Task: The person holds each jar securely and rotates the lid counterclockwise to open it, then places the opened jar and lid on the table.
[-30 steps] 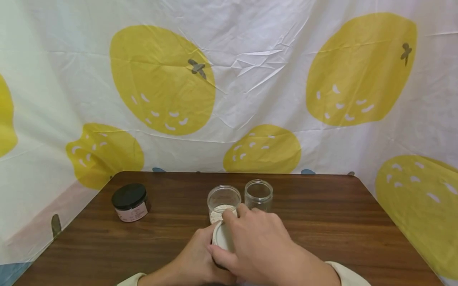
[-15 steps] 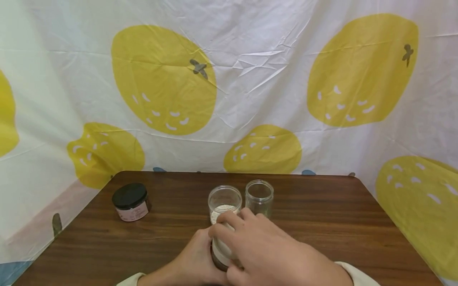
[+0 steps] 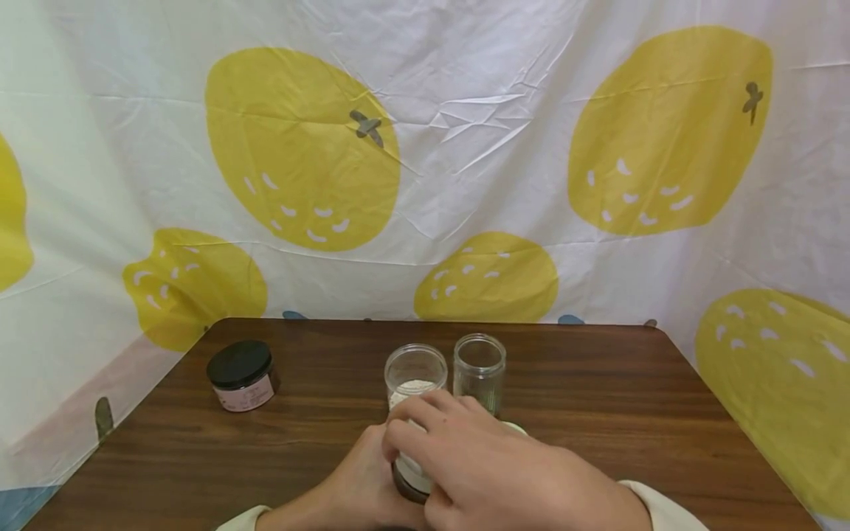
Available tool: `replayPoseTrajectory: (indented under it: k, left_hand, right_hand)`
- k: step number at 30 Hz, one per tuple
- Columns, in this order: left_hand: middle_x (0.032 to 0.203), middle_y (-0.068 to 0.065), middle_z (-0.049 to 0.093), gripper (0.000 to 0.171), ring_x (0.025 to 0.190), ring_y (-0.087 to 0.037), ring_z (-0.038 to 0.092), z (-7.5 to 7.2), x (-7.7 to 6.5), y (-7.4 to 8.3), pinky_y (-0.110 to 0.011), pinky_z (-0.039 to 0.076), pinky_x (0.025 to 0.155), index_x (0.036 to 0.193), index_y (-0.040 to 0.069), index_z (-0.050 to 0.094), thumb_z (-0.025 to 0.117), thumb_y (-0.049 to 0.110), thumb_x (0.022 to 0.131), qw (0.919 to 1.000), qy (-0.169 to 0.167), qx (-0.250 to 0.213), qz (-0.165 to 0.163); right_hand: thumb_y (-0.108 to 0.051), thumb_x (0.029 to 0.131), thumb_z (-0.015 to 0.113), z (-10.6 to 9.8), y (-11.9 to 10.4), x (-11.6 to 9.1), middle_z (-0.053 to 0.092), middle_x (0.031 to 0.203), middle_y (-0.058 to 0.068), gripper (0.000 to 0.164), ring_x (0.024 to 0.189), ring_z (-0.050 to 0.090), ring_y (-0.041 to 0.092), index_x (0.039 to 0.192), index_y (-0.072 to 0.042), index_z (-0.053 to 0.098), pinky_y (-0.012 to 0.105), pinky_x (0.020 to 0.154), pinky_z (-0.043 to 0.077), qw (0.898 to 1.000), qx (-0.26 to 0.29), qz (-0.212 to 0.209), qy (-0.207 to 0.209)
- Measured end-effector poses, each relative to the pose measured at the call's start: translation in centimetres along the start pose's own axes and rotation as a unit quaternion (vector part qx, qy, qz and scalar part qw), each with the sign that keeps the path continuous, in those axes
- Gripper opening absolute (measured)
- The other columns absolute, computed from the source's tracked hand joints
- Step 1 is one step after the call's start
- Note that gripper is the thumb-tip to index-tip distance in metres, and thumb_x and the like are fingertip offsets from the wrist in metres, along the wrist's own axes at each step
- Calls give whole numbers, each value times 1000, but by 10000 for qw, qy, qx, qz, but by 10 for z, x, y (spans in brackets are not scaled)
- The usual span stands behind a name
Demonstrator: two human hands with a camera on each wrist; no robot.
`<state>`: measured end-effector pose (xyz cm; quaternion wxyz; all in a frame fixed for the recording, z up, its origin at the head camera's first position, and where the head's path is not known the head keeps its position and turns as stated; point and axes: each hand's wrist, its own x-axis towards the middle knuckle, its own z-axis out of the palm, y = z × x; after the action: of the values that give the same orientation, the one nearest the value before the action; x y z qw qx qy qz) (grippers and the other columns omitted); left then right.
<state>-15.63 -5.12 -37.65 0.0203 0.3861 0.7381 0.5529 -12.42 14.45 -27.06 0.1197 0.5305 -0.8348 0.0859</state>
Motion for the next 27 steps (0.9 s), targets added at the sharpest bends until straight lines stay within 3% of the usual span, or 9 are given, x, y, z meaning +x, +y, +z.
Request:
replayPoseTrajectory:
  k: [4,7,10,13,16,20,27]
  left_hand:
    - [111,6,72,55,96,-5,70,0,-1,0,-27,58,82,124,23,61,88,23,76,9999,9,-170,-17]
    - [115,6,71,62,97,-6,70,1,-1,1,-27,58,81,130,25,56,88,26,76,9996,68,-194,-181]
    - [113,10,71,65,95,-5,70,3,1,3,-25,58,81,129,28,55,91,34,74,9994,177,-20,-284]
    - [112,11,71,68,95,-5,71,5,2,3,-25,58,82,129,28,55,92,35,73,9994,257,11,-239]
    - [110,11,72,67,93,-5,71,5,1,3,-26,59,80,128,28,55,92,33,72,9992,293,-100,-246]
    - [109,10,72,68,92,-5,71,3,1,4,-26,59,79,127,27,55,93,33,71,9992,278,-123,-276]
    - [114,11,71,70,97,-3,69,2,0,3,-24,57,83,130,27,54,92,35,72,9995,182,149,-209]
  right_hand:
    - [-14,80,67,-6,-2,-1,43,150,-10,58,137,43,15,134,-30,51,47,107,41,9995,58,287,100]
    - [-44,91,68,-10,-5,0,45,149,-9,55,136,44,16,141,-30,51,47,102,43,9940,-395,967,331]
    - [-75,89,54,-11,-8,1,56,131,-8,66,114,55,15,134,-27,58,38,87,44,9764,-1174,1740,510]
    - [-89,82,43,-10,-11,1,58,105,-8,78,83,54,12,119,-23,62,30,68,41,9609,-1505,2281,448]
    - [-93,78,40,-6,-11,2,53,93,-8,81,68,52,9,111,-22,61,28,55,39,9556,-1352,2611,173]
    - [-95,76,38,-2,-9,5,55,91,-8,85,66,57,10,110,-21,60,30,51,40,9544,-1044,2795,-114]
    - [-87,82,48,-2,-4,3,55,93,-10,73,65,54,7,112,-22,60,28,53,40,9628,-818,2571,-155]
